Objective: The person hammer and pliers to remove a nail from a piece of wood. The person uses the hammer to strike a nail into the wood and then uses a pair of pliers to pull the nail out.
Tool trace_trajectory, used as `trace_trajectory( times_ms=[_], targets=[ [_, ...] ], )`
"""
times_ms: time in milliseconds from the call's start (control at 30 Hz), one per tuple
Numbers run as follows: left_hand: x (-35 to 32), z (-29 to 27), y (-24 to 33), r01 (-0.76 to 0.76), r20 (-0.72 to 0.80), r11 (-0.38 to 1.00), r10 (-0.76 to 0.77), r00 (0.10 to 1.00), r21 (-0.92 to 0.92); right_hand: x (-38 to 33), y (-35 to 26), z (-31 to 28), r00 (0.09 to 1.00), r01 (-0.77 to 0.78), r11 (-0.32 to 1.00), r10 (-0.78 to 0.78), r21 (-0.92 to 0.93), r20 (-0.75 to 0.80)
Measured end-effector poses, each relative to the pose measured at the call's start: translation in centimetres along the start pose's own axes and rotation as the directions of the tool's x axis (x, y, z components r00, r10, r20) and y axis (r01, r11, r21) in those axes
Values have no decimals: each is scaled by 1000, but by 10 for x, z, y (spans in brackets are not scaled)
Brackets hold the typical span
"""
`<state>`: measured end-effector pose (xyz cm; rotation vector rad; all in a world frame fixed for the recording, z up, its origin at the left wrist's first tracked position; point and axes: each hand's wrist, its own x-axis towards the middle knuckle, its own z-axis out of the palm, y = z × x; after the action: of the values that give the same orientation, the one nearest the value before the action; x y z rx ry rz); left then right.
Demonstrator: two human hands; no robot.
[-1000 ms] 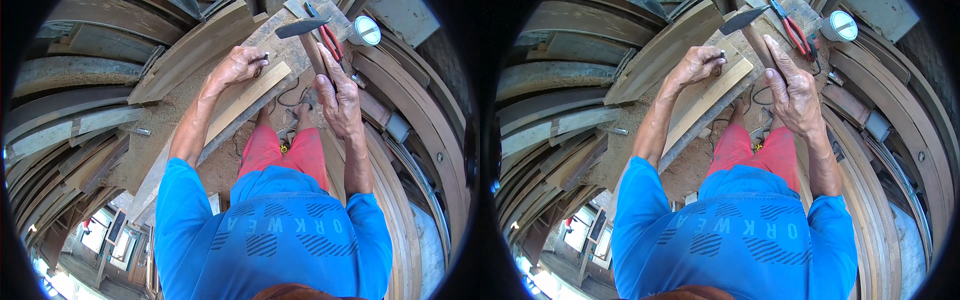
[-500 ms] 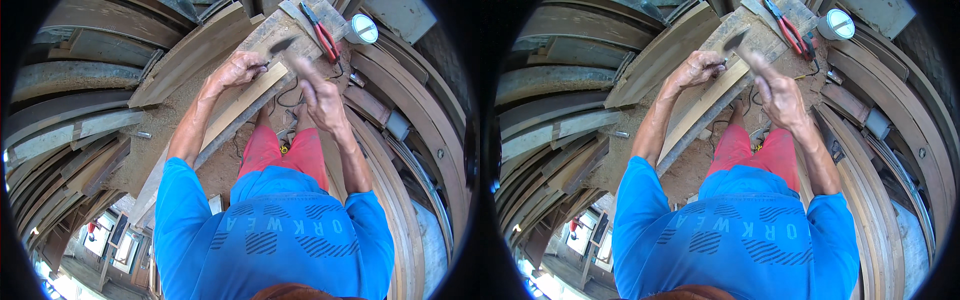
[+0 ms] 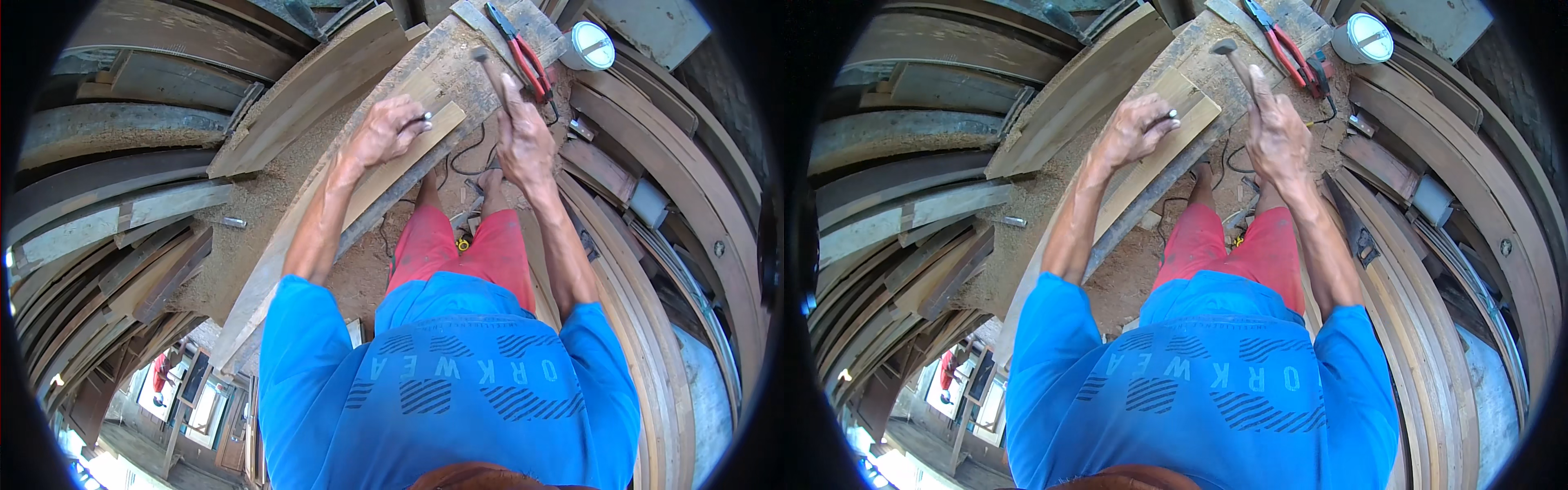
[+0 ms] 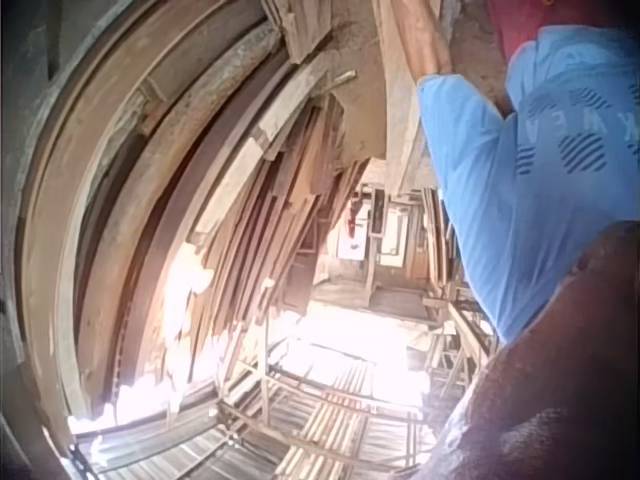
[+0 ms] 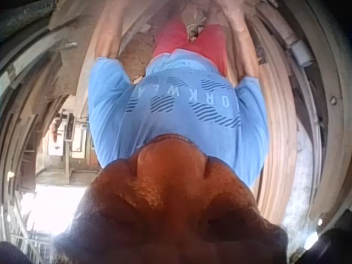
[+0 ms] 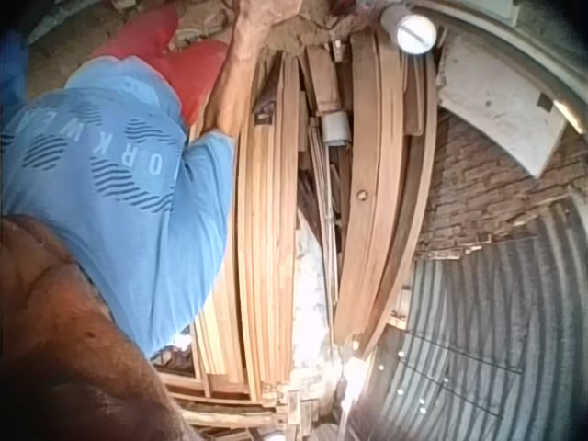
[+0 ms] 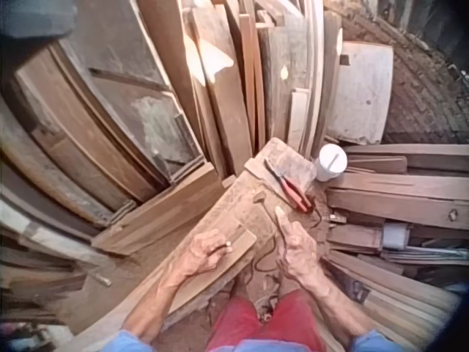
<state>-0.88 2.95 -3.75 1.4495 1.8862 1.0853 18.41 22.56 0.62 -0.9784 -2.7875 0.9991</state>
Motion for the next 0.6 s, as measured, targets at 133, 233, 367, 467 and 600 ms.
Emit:
trace_trajectory(
  times_ms=[133, 233, 367, 467, 600],
  targets=[
    [-38, 12, 22, 144, -214, 989, -133, 968, 32, 16, 35, 54, 997, 76, 977, -81, -200, -15],
    [-54, 20, 20, 220, -339, 975, -218, 915, -33, 12, 17, 48, 991, 133, 937, -133, -322, 20],
    [-45, 39, 26, 220, -420, 974, -218, 881, -44, 12, -53, 2, 953, 261, 964, -266, -57, -142],
    [-45, 50, 27, 143, -458, 988, -152, 876, -55, 3, -106, 0, 951, 143, 988, -153, 58, 268],
    [-45, 59, 31, 187, -464, 976, -216, 859, -109, -14, -76, 39, 938, 130, 990, -143, 61, 317]
  ],
)
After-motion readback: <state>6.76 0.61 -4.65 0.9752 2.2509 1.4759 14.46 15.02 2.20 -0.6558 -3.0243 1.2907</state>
